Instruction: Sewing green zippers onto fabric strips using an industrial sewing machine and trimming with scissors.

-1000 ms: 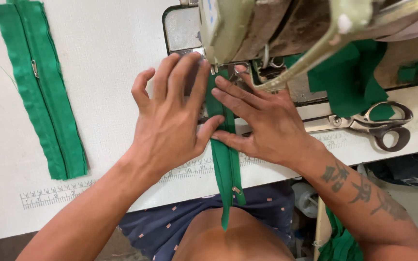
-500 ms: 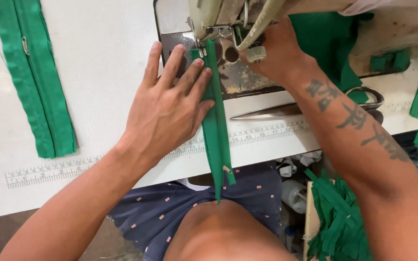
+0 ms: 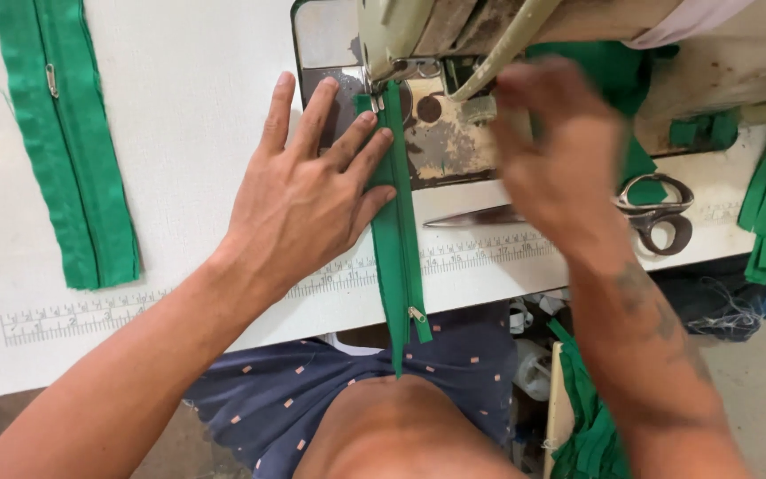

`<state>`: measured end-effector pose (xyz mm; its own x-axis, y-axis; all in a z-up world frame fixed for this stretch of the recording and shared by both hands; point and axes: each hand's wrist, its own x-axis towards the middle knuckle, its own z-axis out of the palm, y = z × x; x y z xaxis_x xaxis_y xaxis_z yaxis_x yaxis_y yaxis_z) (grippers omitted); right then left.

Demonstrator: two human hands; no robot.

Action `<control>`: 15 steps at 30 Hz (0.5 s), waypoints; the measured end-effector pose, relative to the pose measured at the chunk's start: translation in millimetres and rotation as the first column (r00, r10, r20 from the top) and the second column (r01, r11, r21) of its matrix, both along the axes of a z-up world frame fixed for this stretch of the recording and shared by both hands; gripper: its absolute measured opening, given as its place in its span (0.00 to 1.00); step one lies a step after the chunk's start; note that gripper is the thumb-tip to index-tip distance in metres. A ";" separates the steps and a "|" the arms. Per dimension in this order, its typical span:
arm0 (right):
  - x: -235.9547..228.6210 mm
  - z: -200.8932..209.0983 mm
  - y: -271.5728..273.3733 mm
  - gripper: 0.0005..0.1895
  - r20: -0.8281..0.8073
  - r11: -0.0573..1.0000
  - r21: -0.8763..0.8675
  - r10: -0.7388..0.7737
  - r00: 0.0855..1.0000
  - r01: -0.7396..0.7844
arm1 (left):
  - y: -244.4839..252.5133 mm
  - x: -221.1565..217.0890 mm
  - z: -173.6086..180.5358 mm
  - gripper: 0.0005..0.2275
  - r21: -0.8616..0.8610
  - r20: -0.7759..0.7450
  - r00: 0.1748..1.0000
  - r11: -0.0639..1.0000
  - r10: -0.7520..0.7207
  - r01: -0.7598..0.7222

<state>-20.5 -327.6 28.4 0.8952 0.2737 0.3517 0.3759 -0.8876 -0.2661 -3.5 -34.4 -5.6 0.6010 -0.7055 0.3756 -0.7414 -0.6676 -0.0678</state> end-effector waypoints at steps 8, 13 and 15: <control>-94.1 -35.2 -182.3 0.08 0.374 0.895 -0.148 -0.344 0.861 0.422 | 2.8 1.2 -4.1 0.25 -0.048 -0.004 1.000 0.999 -0.023 0.023; -92.3 -55.5 -199.7 0.14 0.337 0.936 -0.095 -0.290 0.896 0.339 | 0.4 -7.6 0.6 0.26 -0.006 -0.008 1.000 1.000 -0.010 0.010; -90.9 -48.8 -189.0 0.15 0.360 0.922 -0.136 -0.295 0.885 0.362 | -0.7 -7.9 1.8 0.26 0.013 -0.011 1.000 1.000 0.005 -0.005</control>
<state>-111.4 -516.6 -20.4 0.7891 0.0765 0.6095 0.0887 -0.9960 0.0102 -11.4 -35.1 -3.8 0.6083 -0.7077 0.3595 -0.7390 -0.6701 -0.0687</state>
